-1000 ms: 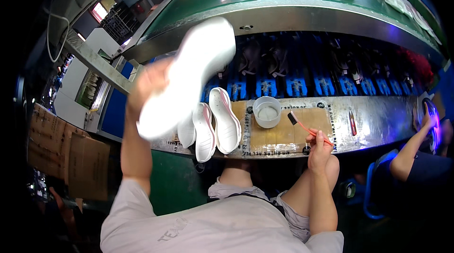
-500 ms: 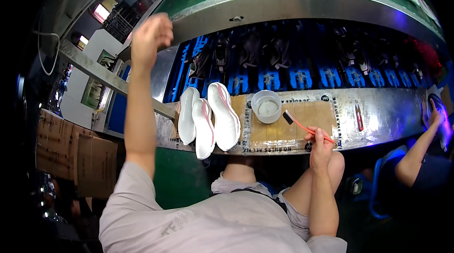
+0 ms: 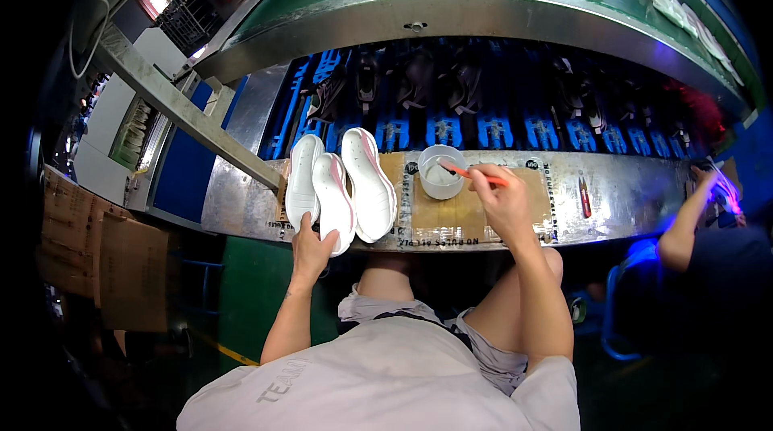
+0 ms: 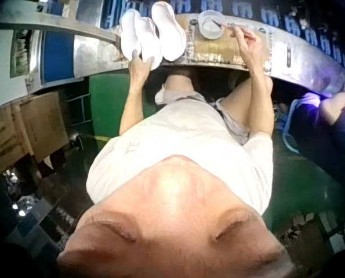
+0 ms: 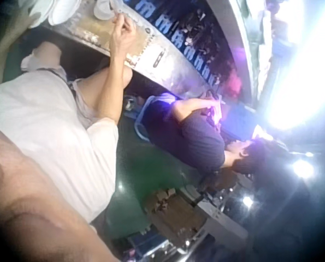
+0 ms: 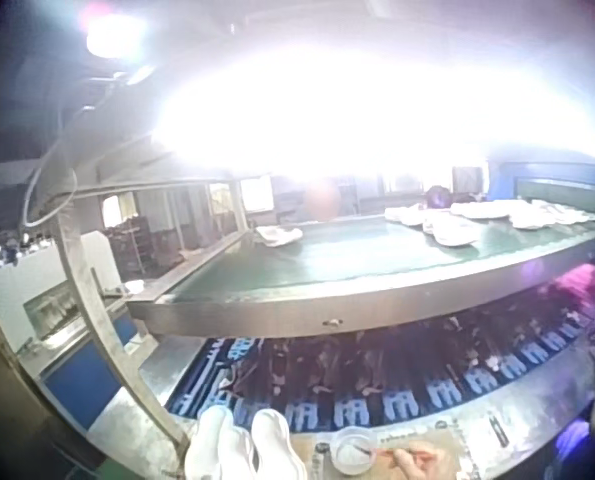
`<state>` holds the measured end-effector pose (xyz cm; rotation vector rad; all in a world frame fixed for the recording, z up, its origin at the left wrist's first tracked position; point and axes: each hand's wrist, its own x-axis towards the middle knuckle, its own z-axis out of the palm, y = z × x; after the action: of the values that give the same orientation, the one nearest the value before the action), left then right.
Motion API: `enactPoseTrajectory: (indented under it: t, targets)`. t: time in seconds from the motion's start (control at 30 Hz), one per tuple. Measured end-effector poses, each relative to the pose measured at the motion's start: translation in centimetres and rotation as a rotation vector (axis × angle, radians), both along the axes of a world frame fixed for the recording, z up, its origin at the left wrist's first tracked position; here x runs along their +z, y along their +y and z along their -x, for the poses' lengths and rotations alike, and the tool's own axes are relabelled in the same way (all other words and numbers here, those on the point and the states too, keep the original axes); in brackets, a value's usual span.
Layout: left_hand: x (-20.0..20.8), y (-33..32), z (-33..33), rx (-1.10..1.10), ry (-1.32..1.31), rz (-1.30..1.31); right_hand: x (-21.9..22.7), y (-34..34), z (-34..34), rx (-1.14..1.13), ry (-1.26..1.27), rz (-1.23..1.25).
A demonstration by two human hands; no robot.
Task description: The person dips a brush into a container of adhesive, applies it across shoe soles by hand, and places the soles onto an upper conveyor.
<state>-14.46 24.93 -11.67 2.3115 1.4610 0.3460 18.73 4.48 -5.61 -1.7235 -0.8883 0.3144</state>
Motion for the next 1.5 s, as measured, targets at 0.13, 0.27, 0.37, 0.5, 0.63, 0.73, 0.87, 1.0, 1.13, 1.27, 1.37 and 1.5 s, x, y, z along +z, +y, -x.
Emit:
enactPoseTrajectory:
  t: [0.13,0.27,0.37,0.5,0.63,0.73,0.87,1.0,1.13,1.27,1.37,1.5]
  targets:
    - [-0.9,0.2,1.1,0.108,-0.461,0.516,0.3,3.8,-0.8,0.093,-0.278,0.265]
    - [0.7,-1.8,3.4,0.160,-0.871,0.809,0.8,3.7,-0.6,0.104,-0.295,0.421]
    - [1.3,-3.1,5.4,0.247,-1.116,1.242,1.0,3.5,0.1,0.045,-0.270,0.175]
    - [0.9,-4.4,5.6,0.295,-1.582,1.851,1.5,3.1,0.3,0.040,-0.227,0.243]
    - [-1.2,-4.6,3.5,0.204,-1.828,2.042,2.3,2.2,1.0,0.004,-0.187,0.076]
    - [-2.4,-4.5,3.3,0.101,-1.782,1.994,0.9,2.0,0.8,0.002,-0.165,0.101]
    - [-2.1,-4.0,2.1,-0.042,-1.676,1.889,0.5,1.2,0.7,0.066,-0.101,-0.008]
    - [0.1,-4.5,0.4,-0.103,-1.465,1.634,2.7,1.0,3.3,0.326,0.015,-0.047]
    - [0.6,-4.4,-0.1,-0.264,-1.304,1.511,3.3,2.5,5.3,0.544,-0.042,-0.049]
    - [2.5,-4.2,-1.2,-0.395,-1.208,1.471,3.2,4.3,6.1,0.566,-0.145,-0.059]
    - [3.0,-2.9,-1.4,-0.461,-1.205,1.436,3.2,4.1,5.7,0.603,-0.253,-0.075]
    - [3.1,-0.4,-2.1,-0.464,-1.238,1.239,4.2,2.2,5.5,0.669,-0.190,0.008]
